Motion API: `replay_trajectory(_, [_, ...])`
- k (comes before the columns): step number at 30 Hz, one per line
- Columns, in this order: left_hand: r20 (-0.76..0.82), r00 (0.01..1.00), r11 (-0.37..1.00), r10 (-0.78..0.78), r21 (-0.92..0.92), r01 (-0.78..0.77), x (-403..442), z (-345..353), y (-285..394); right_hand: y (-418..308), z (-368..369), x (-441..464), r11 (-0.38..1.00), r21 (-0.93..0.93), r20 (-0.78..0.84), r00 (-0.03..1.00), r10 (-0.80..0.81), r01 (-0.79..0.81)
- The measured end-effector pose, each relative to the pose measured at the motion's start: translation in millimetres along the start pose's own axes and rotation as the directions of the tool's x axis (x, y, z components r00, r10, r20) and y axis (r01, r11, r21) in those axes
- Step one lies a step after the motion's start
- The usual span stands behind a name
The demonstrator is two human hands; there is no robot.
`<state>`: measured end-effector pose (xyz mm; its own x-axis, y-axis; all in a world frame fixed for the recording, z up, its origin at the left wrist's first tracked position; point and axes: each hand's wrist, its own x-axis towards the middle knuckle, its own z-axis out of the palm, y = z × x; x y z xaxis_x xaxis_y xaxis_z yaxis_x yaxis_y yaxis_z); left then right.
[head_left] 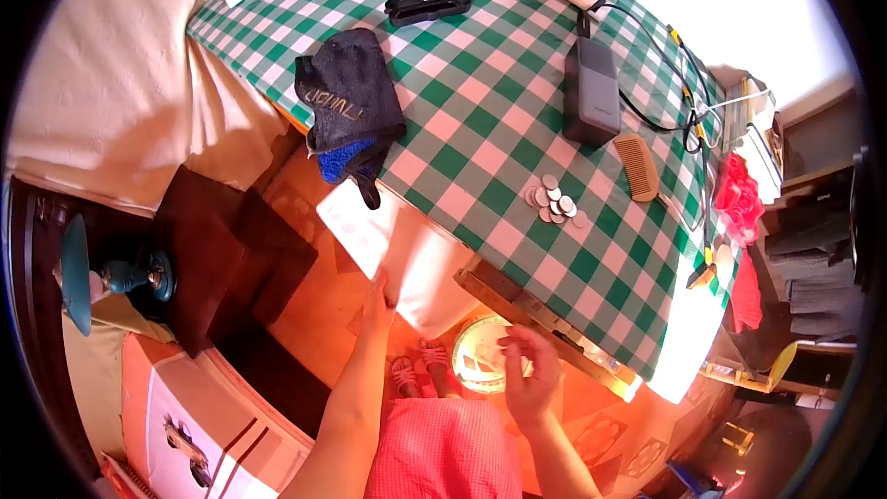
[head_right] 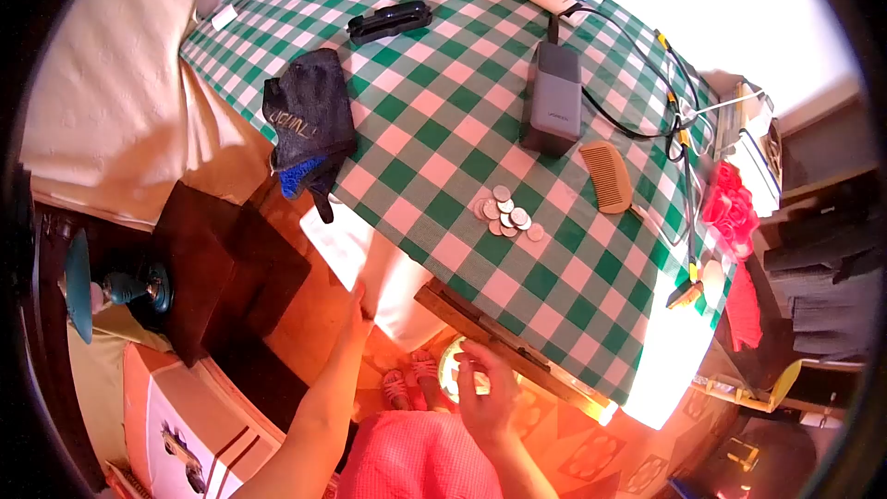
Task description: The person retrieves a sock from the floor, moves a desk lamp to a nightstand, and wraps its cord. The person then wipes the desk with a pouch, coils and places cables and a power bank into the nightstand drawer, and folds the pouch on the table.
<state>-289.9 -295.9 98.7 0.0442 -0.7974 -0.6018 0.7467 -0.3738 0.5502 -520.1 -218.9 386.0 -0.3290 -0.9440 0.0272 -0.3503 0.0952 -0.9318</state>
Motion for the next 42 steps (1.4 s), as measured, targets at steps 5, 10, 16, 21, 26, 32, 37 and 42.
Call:
replay_trajectory(5, [-0.124, 0.992, 1.000, -0.020, -0.013, 0.018, -60.2, -51.1, 26.1, -46.7, -23.3, 70.9, 0.810, -0.434, -0.127, 0.864, -0.488, 0.394])
replay_trajectory(10, [-0.205, 0.978, 0.997, -0.043, -0.072, 0.029, -114.0, -99.6, 46.3, -60.8, -16.4, 128.9, 0.764, -0.590, -0.123, 0.905, -0.406, 0.263])
replay_trajectory(16, [-0.322, 0.947, 0.999, -0.011, -0.034, 0.000, -162.8, -139.0, 57.6, -51.9, 6.1, 138.0, 0.742, -0.615, -0.038, 0.930, -0.366, 0.267])
replay_trajectory(21, [-0.372, 0.928, 1.000, -0.010, -0.025, 0.001, -188.6, -173.5, 64.0, -52.2, 14.7, 136.7, 0.731, -0.616, -0.023, 0.921, -0.388, 0.293])
replay_trajectory(26, [-0.368, 0.930, 1.000, -0.015, 0.002, 0.017, -186.9, -202.8, 66.7, -55.0, 13.9, 132.4, 0.736, -0.601, -0.072, 0.896, -0.439, 0.312])
replay_trajectory(32, [-0.617, 0.351, 0.469, 0.704, 0.776, 0.422, -153.8, -121.4, 79.5, -58.0, 12.2, 127.1, 0.724, -0.584, -0.031, 0.882, -0.470, 0.366])
replay_trajectory(37, [-0.228, 0.558, 0.336, 0.798, 0.937, -0.098, -118.2, -27.2, 110.1, -62.7, 10.1, 128.6, 0.796, -0.499, -0.052, 0.905, -0.421, 0.342])
replay_trajectory(42, [0.199, 0.542, 0.170, 0.816, 0.815, -0.554, -141.9, 155.4, 180.5, -57.9, 8.9, 131.9, 0.786, -0.496, -0.016, 0.901, -0.434, 0.369])
